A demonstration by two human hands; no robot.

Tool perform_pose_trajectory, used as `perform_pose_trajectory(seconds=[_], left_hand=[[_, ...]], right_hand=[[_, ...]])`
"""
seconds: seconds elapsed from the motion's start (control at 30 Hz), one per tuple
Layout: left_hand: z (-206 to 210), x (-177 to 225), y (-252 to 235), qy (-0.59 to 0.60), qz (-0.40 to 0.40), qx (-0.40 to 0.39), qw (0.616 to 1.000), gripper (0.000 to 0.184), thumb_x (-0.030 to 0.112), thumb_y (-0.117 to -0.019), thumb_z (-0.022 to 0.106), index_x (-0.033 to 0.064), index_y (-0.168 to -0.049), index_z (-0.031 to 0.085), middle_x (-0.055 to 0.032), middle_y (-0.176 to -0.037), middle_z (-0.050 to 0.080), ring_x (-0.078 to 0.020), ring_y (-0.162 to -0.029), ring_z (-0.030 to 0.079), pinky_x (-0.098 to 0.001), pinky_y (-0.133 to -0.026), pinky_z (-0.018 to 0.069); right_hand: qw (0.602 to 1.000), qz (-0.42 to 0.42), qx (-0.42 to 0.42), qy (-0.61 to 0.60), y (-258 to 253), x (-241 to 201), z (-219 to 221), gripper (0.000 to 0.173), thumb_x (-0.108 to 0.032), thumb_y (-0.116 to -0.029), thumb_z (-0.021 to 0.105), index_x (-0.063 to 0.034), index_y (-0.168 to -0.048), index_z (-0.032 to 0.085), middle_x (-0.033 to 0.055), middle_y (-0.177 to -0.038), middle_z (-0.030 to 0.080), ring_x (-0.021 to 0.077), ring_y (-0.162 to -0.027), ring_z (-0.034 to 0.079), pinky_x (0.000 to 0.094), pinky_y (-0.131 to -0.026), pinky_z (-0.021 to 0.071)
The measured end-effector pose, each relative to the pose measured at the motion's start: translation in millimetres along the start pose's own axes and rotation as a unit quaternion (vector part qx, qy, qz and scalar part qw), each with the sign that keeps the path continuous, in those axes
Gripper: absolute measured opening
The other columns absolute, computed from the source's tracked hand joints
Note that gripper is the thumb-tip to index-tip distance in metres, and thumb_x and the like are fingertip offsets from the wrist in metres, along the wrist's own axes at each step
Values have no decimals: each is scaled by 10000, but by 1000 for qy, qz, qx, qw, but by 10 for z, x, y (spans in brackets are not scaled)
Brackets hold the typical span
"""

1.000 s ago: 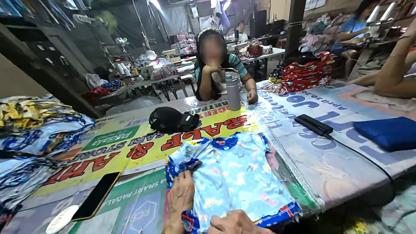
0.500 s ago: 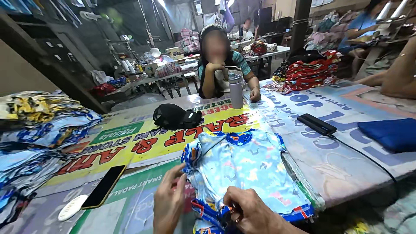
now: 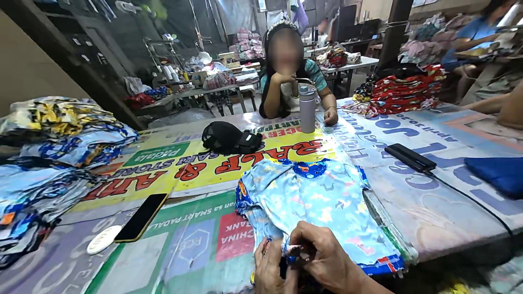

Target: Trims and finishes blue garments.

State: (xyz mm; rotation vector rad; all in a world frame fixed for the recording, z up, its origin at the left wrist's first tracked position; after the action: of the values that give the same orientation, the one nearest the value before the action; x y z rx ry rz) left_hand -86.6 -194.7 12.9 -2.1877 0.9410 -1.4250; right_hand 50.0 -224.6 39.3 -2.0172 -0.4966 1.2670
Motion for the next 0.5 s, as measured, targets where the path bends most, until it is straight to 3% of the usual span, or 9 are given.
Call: perform_pose_trajectory(seconds=[0.07,0.13,0.17,0.23,0.3,0.5], left_hand=[[-28,-5,-12,47,-17,22,999,144,146,-905,683,39,-1002,682,-8,-933,725,-52,-1008,673,-347,-1122,432],[-49,-11,-31,78,-36,56,995,162,106,-868,679,68,-1024,662,11,-949,698,-44,-987,656,-226,-932,536],[-50,-5,-40,81,-33,69,994,194,101,-859,687,70,-1047,652,12,-963,693,-36,-978,654,-195,-881,549],[-37,33,-50,30,-1,76,997,228,162,-877,706,69,-1071,631,9,-965,696,-33,-1012,645,-208,-982,499],[-60,80,-59,-58,60,83,993,194,207,-910,686,69,-1032,626,-15,-924,701,-55,-984,664,-287,-1097,437],[-514,178,124,-247,145,94,954,97,219,-1013,550,129,-1003,585,-41,-873,655,-117,-913,632,-386,-1152,283]], right_hand=[[999,-21,8,41,8,-35,-50,155,-160,-904,729,-45,-953,637,50,-799,640,61,-663,593,184,-572,488],[998,-29,16,49,8,-50,-96,149,-154,-909,719,-48,-966,631,47,-804,634,51,-661,584,168,-569,481],[998,-31,18,44,10,-52,-99,149,-146,-911,716,-45,-973,626,48,-807,631,47,-664,579,160,-573,477],[999,-34,13,35,26,-56,-55,146,-137,-914,708,-39,-985,627,57,-825,641,57,-679,597,165,-586,495],[998,-41,-2,42,52,-54,3,139,-131,-911,689,-38,-999,633,70,-830,648,92,-678,615,205,-579,510],[979,-78,-10,187,204,-48,-132,97,-177,-924,619,-102,-982,639,36,-815,606,110,-637,582,230,-498,468]])
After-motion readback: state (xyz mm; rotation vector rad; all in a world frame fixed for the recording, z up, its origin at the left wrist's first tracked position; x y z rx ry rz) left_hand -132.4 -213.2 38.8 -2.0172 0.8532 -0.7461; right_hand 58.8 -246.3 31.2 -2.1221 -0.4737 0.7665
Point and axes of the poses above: each hand's wrist, its own y-axis away from the middle knuckle, its own z-axis out of the palm, x = y × z, the point moved 6 cm from there along -y, towards the middle knuckle
